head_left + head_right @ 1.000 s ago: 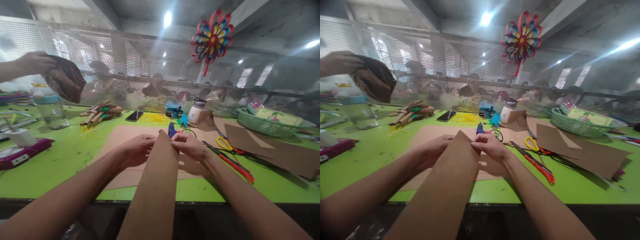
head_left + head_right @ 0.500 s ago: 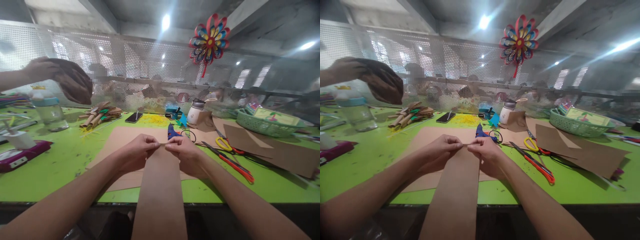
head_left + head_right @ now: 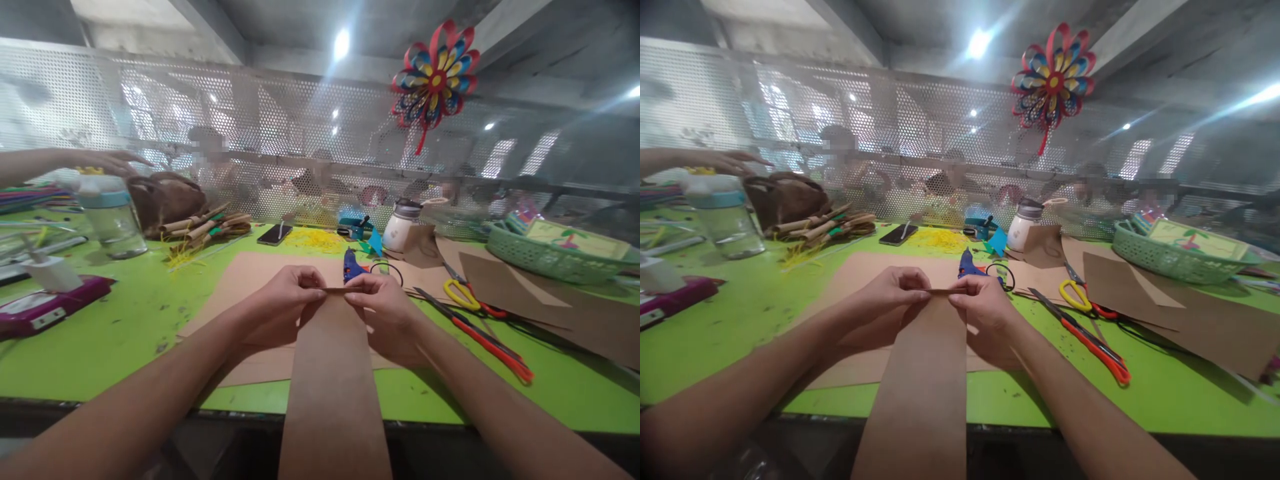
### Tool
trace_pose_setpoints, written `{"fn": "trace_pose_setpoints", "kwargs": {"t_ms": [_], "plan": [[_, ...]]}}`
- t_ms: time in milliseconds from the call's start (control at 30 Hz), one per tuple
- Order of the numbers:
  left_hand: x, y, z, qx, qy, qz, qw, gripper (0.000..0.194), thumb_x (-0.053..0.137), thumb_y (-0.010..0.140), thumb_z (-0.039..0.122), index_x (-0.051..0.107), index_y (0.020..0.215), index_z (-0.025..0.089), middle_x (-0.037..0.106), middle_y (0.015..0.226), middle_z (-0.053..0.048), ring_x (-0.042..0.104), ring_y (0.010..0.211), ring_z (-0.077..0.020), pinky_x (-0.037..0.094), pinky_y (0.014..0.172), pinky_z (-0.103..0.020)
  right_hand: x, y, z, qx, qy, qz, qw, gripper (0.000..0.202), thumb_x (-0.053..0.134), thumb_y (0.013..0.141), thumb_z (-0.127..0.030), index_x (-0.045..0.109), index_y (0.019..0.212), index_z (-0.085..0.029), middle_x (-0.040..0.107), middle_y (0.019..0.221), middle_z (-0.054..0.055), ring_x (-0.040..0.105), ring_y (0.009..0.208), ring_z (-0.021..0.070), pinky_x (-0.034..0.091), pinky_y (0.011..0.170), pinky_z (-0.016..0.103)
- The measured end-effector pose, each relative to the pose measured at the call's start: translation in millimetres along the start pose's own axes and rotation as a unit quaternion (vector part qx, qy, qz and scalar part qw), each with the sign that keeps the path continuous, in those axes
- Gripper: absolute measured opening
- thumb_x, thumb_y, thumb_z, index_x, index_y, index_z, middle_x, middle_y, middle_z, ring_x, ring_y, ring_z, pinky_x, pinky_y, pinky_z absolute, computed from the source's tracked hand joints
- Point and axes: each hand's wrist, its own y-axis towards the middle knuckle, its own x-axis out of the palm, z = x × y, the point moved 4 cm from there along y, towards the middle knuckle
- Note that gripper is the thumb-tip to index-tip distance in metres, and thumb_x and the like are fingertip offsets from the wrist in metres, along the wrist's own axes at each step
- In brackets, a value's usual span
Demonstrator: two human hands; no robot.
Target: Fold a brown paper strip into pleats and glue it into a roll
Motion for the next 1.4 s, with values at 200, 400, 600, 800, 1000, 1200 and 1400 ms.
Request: {"fn": "trace_pose_setpoints", "kwargs": {"t_ms": [200, 400, 600, 800, 1000, 1200, 1400], "plan": [[0.7, -1, 3, -0.003, 0.007, 0.009, 1.0, 0.009, 0.064, 0.07, 0.019, 0.06, 0.075, 0.013, 0.055, 0.06, 0.003, 0.049, 0.054, -0.0083, 0.039, 0.055, -0.022, 8, -12, -2, 0.031, 0.086, -0.012, 0.996, 0.013, 0.067, 0.065, -0.015, 0.065, 0.077, -0.019, 0.055, 0.064, -0.002, 0.05, 0.059, 0.0109, 0.037, 0.054, 0.025], [-1.2, 1, 2, 0.013, 0.027, 0.025, 0.999, 0.009, 0.066, 0.064, 0.018, 0.06, 0.069, 0.012, 0.056, 0.061, 0.001, 0.051, 0.058, -0.0099, 0.039, 0.058, -0.023, 15, -22, -1, 0.071, 0.165, -0.022, 0.984, 0.02, 0.065, 0.067, -0.013, 0.067, 0.086, -0.02, 0.055, 0.063, -0.001, 0.049, 0.055, 0.0111, 0.038, 0.052, 0.027], [8.8, -5, 10, 0.011, 0.04, -0.063, 0.997, 0.024, 0.059, 0.077, 0.037, 0.064, 0.081, 0.014, 0.06, 0.074, -0.002, 0.052, 0.071, -0.0132, 0.038, 0.066, -0.025, 19, -18, 3, 0.057, 0.149, -0.019, 0.987, 0.014, 0.067, 0.067, -0.015, 0.069, 0.081, -0.015, 0.059, 0.06, 0.002, 0.05, 0.053, 0.0112, 0.038, 0.051, 0.027], [8.4, -7, 5, -0.026, 0.055, -0.089, 0.994, 0.038, 0.047, 0.083, 0.045, 0.061, 0.067, 0.013, 0.053, 0.064, 0.001, 0.041, 0.061, -0.0111, 0.032, 0.06, -0.024, 20, -15, 13, 0.045, 0.125, 0.004, 0.991, 0.017, 0.071, 0.066, -0.023, 0.07, 0.081, -0.015, 0.062, 0.061, 0.003, 0.047, 0.048, 0.0092, 0.031, 0.045, 0.024], [11.6, -5, 0, -0.062, 0.041, -0.119, 0.99, 0.032, 0.055, 0.079, 0.042, 0.065, 0.077, 0.012, 0.058, 0.07, 0.0, 0.045, 0.066, -0.0126, 0.034, 0.064, -0.024, 24, -16, 10, 0.034, 0.151, -0.005, 0.988, 0.019, 0.075, 0.063, -0.026, 0.071, 0.078, -0.015, 0.067, 0.072, 0.007, 0.056, 0.057, 0.0143, 0.04, 0.052, 0.028], [13.6, -2, -10, -0.076, 0.028, -0.118, 0.99, 0.031, 0.059, 0.075, 0.041, 0.062, 0.074, 0.011, 0.05, 0.063, 0.002, 0.04, 0.06, -0.0103, 0.031, 0.057, -0.022, 24, -17, 8, 0.024, 0.126, 0.0, 0.992, 0.018, 0.073, 0.064, -0.027, 0.071, 0.077, -0.014, 0.067, 0.068, 0.006, 0.057, 0.06, 0.0155, 0.042, 0.054, 0.029], [13.4, -3, -10, -0.07, 0.076, -0.126, 0.987, 0.032, 0.057, 0.077, 0.043, 0.062, 0.075, 0.011, 0.051, 0.062, 0.002, 0.04, 0.058, -0.01, 0.031, 0.056, -0.022, 26, -17, 8, -0.026, 0.095, 0.008, 0.995, 0.007, 0.068, 0.068, -0.019, 0.07, 0.071, -0.013, 0.067, 0.072, 0.005, 0.057, 0.067, 0.0139, 0.042, 0.06, 0.026]]}}
